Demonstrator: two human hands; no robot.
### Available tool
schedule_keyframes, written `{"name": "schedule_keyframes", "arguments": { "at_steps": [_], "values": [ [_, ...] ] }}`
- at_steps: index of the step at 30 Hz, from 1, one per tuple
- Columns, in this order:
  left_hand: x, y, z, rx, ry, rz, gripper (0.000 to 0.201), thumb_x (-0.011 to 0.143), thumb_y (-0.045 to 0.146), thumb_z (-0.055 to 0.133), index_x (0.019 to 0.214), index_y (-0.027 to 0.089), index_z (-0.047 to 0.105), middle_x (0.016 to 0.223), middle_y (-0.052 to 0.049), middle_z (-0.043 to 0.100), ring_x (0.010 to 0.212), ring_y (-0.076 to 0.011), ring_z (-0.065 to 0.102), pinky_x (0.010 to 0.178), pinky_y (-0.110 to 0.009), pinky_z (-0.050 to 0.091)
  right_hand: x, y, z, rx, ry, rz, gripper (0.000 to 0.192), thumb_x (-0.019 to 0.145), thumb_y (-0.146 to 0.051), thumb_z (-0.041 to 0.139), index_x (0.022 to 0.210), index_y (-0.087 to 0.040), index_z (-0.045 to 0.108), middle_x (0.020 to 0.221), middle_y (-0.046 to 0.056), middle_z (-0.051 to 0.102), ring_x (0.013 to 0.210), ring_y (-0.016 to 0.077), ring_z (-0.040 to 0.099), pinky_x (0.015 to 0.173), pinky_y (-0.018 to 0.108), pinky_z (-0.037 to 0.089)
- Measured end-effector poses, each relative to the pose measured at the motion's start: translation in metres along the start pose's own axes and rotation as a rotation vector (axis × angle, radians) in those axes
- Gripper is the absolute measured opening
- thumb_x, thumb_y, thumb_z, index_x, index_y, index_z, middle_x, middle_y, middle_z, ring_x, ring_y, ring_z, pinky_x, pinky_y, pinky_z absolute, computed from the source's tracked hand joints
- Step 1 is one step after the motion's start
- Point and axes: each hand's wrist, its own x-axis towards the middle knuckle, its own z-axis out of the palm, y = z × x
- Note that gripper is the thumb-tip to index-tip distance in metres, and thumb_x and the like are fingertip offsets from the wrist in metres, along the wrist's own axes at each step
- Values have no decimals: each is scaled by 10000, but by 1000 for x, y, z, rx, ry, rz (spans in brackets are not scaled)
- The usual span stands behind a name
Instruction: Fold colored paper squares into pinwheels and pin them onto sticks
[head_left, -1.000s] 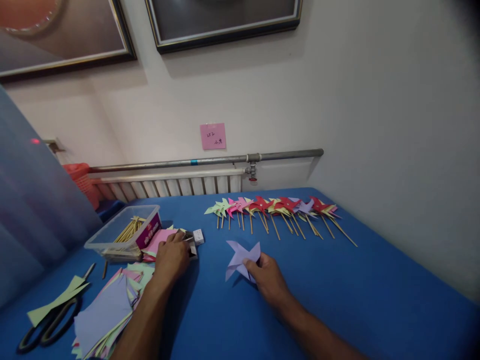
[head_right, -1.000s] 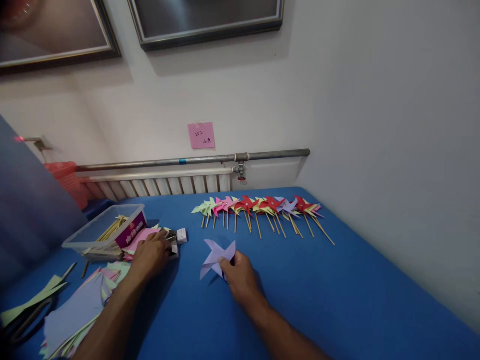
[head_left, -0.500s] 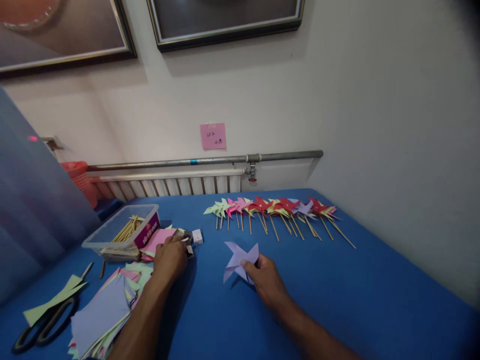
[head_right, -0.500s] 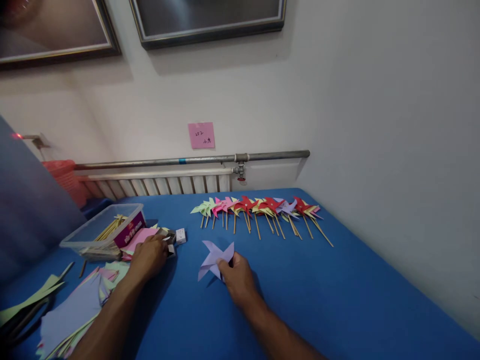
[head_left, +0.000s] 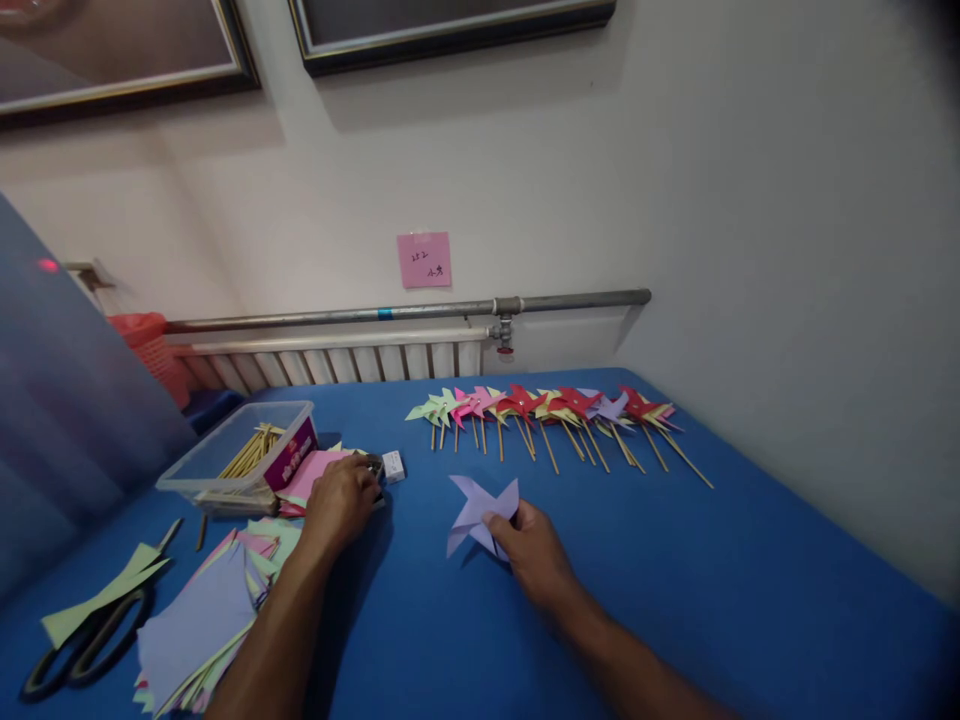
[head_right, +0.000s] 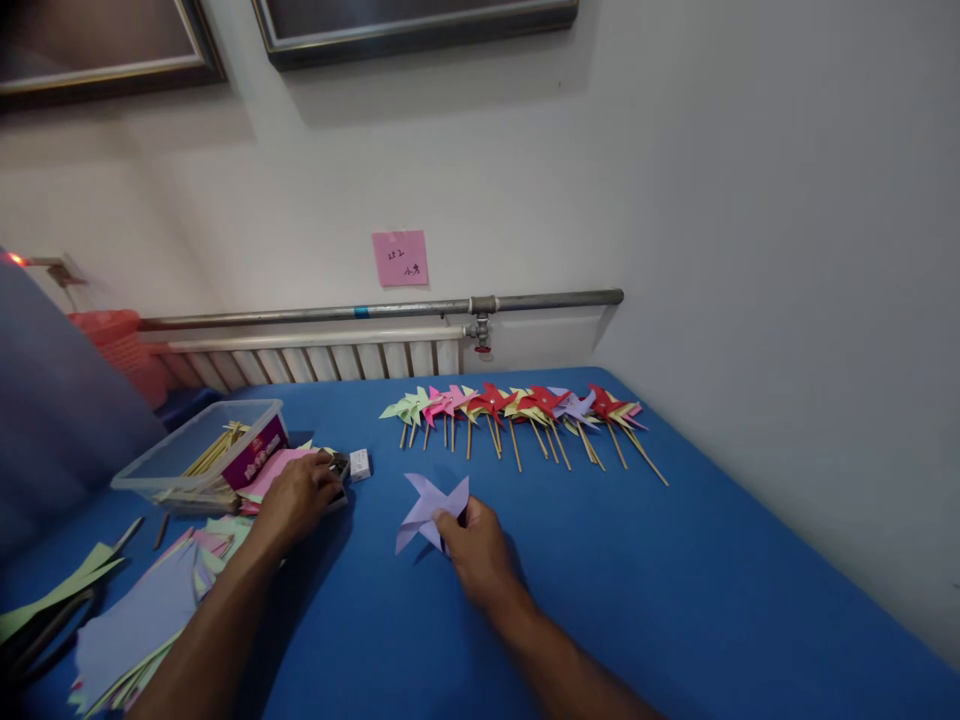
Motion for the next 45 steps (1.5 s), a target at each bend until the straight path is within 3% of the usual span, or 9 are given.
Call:
{"name": "schedule_keyframes", "arguments": {
  "at_steps": [9, 14, 18, 22, 25, 29, 34, 45],
  "values": [
    [-3, 1, -6, -92, 149, -136, 266, 1025, 294, 599, 980, 217, 849, 1137, -94, 808, 1091, -278, 717, 862, -340, 493, -3, -4, -1, -2, -1, 7, 305, 761, -469, 743, 878, -190, 783, 735, 28, 741, 658, 210, 616, 634, 311, 467],
    [-4, 2, -10, -295, 210, -158, 249, 990, 328, 599, 885, 211, 793, 898, -54, 802, 870, -244, 721, 742, -309, 452, 0, 0, 0, -23, 20, 18, 308, 757, -455, 738, 887, -181, 793, 764, 44, 779, 680, 227, 662, 638, 308, 500],
    [-9, 28, 0, -445, 92, -69, 266, 993, 333, 577, 849, 207, 762, 783, -23, 766, 769, -217, 702, 712, -285, 455, 3, 3, -2, -20, 29, 5, 313, 782, -473, 717, 903, -194, 792, 809, 57, 808, 728, 255, 713, 693, 332, 554],
    [-19, 66, 17, -192, -146, 35, 186, 963, 240, 636, 888, 212, 803, 945, -79, 824, 916, -248, 747, 775, -303, 441, 4, 3, -5, 18, 29, 8, 320, 804, -491, 712, 925, -204, 790, 793, 54, 802, 706, 261, 723, 699, 349, 579],
    [-24, 80, 25, -112, -229, 50, 205, 975, 248, 627, 940, 217, 827, 1016, -110, 841, 1001, -286, 764, 809, -324, 450, 4, 3, -6, 10, 23, 4, 316, 818, -502, 706, 918, -213, 785, 785, 52, 795, 703, 259, 721, 692, 348, 579],
    [-24, 78, 24, -188, -277, 102, 233, 973, 213, 600, 967, 256, 829, 1035, -65, 853, 1024, -260, 771, 814, -308, 446, 5, 4, -5, -17, 38, -10, 280, 804, -490, 706, 850, -220, 763, 754, 50, 779, 699, 257, 711, 697, 351, 576],
    [-21, 70, 19, -256, -309, 141, 277, 944, 132, 570, 879, 270, 801, 928, -13, 831, 918, -207, 749, 777, -285, 415, 5, 1, -6, -4, 39, 4, 319, 793, -484, 721, 918, -201, 799, 795, 57, 803, 705, 257, 718, 682, 344, 568],
    [-22, 68, 17, -133, -291, 84, 195, 970, 225, 594, 897, 235, 775, 954, -56, 825, 942, -236, 742, 724, -308, 343, 7, 4, -7, -64, 55, 14, 349, 796, -490, 715, 935, -187, 818, 844, 73, 827, 777, 279, 747, 714, 346, 575]
  ]
}}
